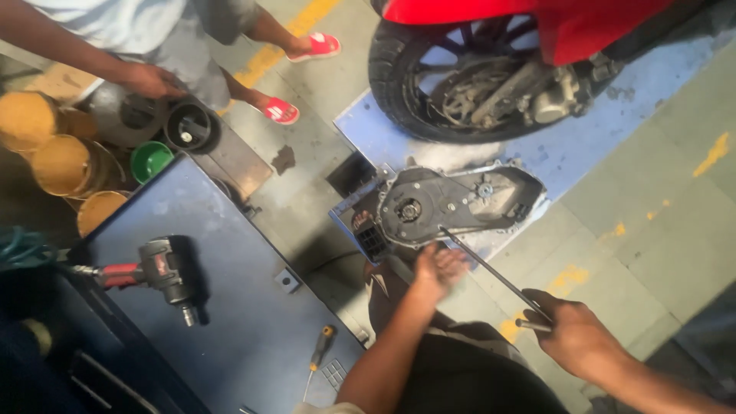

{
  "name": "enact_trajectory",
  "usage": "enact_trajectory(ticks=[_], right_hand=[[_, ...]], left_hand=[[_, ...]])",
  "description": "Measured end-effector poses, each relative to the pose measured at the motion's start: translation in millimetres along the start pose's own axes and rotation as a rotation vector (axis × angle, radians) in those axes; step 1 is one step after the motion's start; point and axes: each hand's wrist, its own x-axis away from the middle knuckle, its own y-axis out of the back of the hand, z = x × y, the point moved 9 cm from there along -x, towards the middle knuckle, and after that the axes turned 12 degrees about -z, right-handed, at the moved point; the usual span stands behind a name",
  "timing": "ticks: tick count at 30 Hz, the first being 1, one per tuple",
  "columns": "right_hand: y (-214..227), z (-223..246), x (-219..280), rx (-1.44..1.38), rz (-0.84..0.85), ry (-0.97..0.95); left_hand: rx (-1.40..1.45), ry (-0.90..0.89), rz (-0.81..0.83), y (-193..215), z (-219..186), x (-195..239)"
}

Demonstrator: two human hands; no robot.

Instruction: The person places a motorcycle engine casing on a workbench and uses a T-handle wrench to tighten bolts around the perimeter of the casing. The person continues to tighten multiple bolts in sequence while another person stands nearby.

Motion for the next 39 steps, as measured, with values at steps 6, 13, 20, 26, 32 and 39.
enact_trajectory(ticks=[6, 13, 20, 26, 32, 39], right_hand=[[-4.1, 16.0, 3.3, 0.323, 0.095, 0.091], [2.6, 2.6, -0.9, -0.086, -0.084, -0.127], [-98.6, -127.2, 11.2, -1.328, 0.03, -0.863], [-82.2, -76.1, 22.6, -1.509, -0.019, -0.863], [26.0, -21.8, 12.5, -0.555, -0.441, -0.214], [17.2, 18.7, 10.0, 0.268, -0.062, 0.129]], left_hand=[[-0.067, -0.233, -0.059, 48.0, -47.0, -29.4], [-0.069, -0.313, -0.056, 41.7, -61.5, -62.9], [-0.104, -0.3, -0.049, 33.8, -58.0, -52.9], [-0.164, 0.061, 0.19, -50.8, 38.1, 80.5], [0.262, 0.157, 0.33, -78.3, 52.4, 39.9], [0.245, 0.114, 0.278, -86.0, 54.6, 39.2]])
